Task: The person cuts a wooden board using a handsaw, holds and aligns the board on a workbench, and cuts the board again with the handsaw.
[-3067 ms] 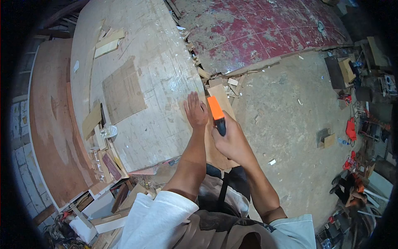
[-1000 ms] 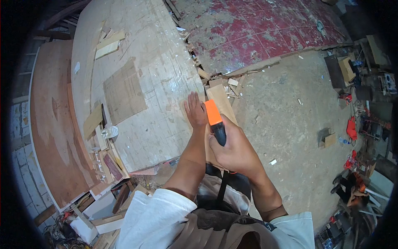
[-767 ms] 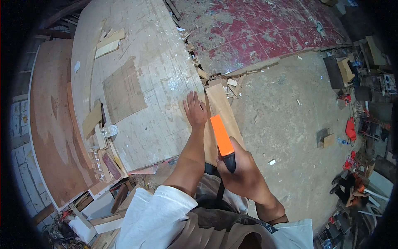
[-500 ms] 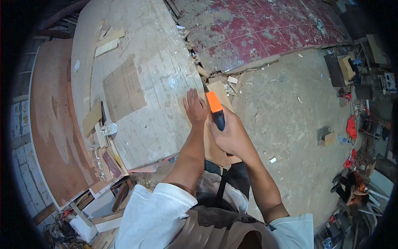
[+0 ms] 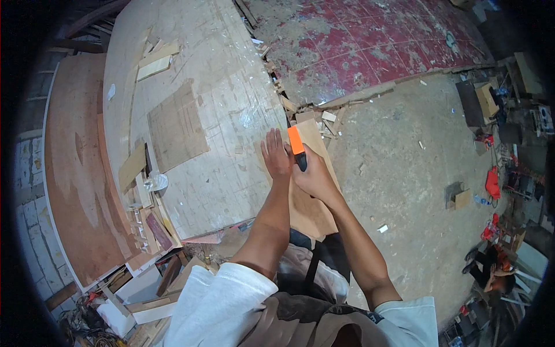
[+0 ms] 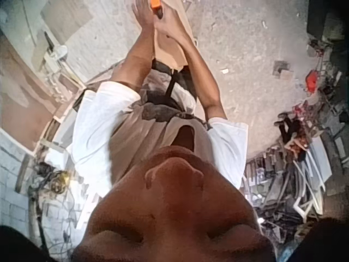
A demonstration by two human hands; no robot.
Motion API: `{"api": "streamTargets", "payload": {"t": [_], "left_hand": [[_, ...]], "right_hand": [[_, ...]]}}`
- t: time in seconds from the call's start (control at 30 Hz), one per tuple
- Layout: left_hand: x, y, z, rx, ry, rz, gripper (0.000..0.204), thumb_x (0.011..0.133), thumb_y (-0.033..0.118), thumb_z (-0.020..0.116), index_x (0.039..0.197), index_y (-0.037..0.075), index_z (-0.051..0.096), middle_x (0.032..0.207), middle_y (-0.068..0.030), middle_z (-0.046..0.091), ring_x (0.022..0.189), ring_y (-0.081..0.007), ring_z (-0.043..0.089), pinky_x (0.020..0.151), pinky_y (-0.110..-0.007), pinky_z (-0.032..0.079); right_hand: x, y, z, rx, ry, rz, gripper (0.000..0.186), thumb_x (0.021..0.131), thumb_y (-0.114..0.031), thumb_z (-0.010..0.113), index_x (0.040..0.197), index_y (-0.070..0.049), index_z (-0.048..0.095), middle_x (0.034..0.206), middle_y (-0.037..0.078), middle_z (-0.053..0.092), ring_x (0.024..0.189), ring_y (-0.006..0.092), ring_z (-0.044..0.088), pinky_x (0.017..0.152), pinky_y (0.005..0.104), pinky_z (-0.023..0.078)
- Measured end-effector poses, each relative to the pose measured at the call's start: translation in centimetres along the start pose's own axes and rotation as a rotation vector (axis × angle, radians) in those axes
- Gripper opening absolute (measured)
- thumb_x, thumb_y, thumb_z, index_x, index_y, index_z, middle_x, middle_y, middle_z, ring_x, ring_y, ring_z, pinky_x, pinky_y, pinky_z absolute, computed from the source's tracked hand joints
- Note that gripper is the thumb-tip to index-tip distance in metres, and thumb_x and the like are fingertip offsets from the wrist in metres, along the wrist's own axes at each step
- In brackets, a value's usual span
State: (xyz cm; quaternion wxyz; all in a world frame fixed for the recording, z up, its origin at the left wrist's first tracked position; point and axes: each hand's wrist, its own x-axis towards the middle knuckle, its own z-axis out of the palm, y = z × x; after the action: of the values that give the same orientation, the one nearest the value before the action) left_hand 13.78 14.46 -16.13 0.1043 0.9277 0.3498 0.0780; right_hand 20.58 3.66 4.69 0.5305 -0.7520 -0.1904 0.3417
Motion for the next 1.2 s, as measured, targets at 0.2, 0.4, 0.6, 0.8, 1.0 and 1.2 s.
{"api": "streamTargets", "payload": {"t": [0.2, 0.4, 0.6, 0.8, 1.0, 1.2], "left_hand": [[-0.5, -1.9, 0.6, 0.139, 0.103, 0.063, 0.053, 0.096, 0.024, 0.038, 0.145, 0.004, 0.039, 0.152, -0.0117, 0.036, 0.144, -0.0230, 0.028, 0.120, -0.044, 0.010], [-0.8, -1.2, 0.2, 0.005, 0.007, 0.009, 0.058, 0.096, 0.028, 0.044, 0.149, 0.006, 0.032, 0.154, -0.0110, 0.033, 0.144, -0.0211, 0.027, 0.120, -0.043, 0.010], [0.1, -0.2, -0.5, 0.009, -0.037, -0.013, 0.056, 0.097, 0.029, 0.041, 0.148, 0.007, 0.034, 0.154, -0.0090, 0.034, 0.144, -0.0207, 0.026, 0.120, -0.043, 0.010], [0.0, -1.1, 0.1, 0.006, -0.032, -0.007, 0.060, 0.095, 0.033, 0.041, 0.148, 0.006, 0.033, 0.155, -0.0093, 0.032, 0.145, -0.0206, 0.024, 0.121, -0.044, 0.008], [-0.7, -0.6, 0.1, 0.008, -0.022, -0.022, 0.058, 0.094, 0.029, 0.042, 0.147, 0.005, 0.035, 0.155, -0.0120, 0.032, 0.144, -0.0216, 0.026, 0.120, -0.046, 0.009], [-1.0, -1.0, 0.4, 0.034, 0.002, 0.003, 0.057, 0.095, 0.028, 0.040, 0.147, 0.006, 0.036, 0.152, -0.0113, 0.036, 0.143, -0.0224, 0.028, 0.120, -0.045, 0.011]], "right_hand": [[-2.6, -4.9, -0.5, 0.025, -0.087, 0.082, 0.031, 0.086, -0.004, 0.055, 0.116, 0.002, 0.056, 0.081, 0.012, 0.059, 0.074, 0.0142, 0.053, 0.071, 0.0301, 0.047], [3.9, -1.1, 0.0, -0.024, -0.072, 0.115, 0.020, 0.085, -0.005, 0.056, 0.103, 0.003, 0.055, 0.080, 0.012, 0.059, 0.075, 0.0151, 0.054, 0.074, 0.0312, 0.047], [-0.8, -1.0, 1.0, 0.071, 0.086, -0.114, 0.013, 0.085, -0.005, 0.056, 0.095, 0.003, 0.055, 0.069, 0.011, 0.057, 0.063, 0.0157, 0.050, 0.060, 0.0344, 0.044], [2.8, 1.2, 1.3, -0.009, -0.025, 0.014, 0.015, 0.086, -0.005, 0.055, 0.099, 0.003, 0.054, 0.075, 0.014, 0.058, 0.069, 0.0177, 0.056, 0.064, 0.0340, 0.046], [-1.6, -0.7, 0.6, 0.040, 0.051, -0.013, 0.023, 0.085, -0.004, 0.055, 0.107, 0.001, 0.059, 0.084, 0.018, 0.065, 0.076, 0.0227, 0.064, 0.071, 0.0339, 0.049], [2.0, 2.8, 1.0, -0.028, -0.005, 0.008, 0.026, 0.085, -0.006, 0.057, 0.110, 0.001, 0.059, 0.082, 0.019, 0.066, 0.074, 0.0253, 0.065, 0.071, 0.0358, 0.050]]}}
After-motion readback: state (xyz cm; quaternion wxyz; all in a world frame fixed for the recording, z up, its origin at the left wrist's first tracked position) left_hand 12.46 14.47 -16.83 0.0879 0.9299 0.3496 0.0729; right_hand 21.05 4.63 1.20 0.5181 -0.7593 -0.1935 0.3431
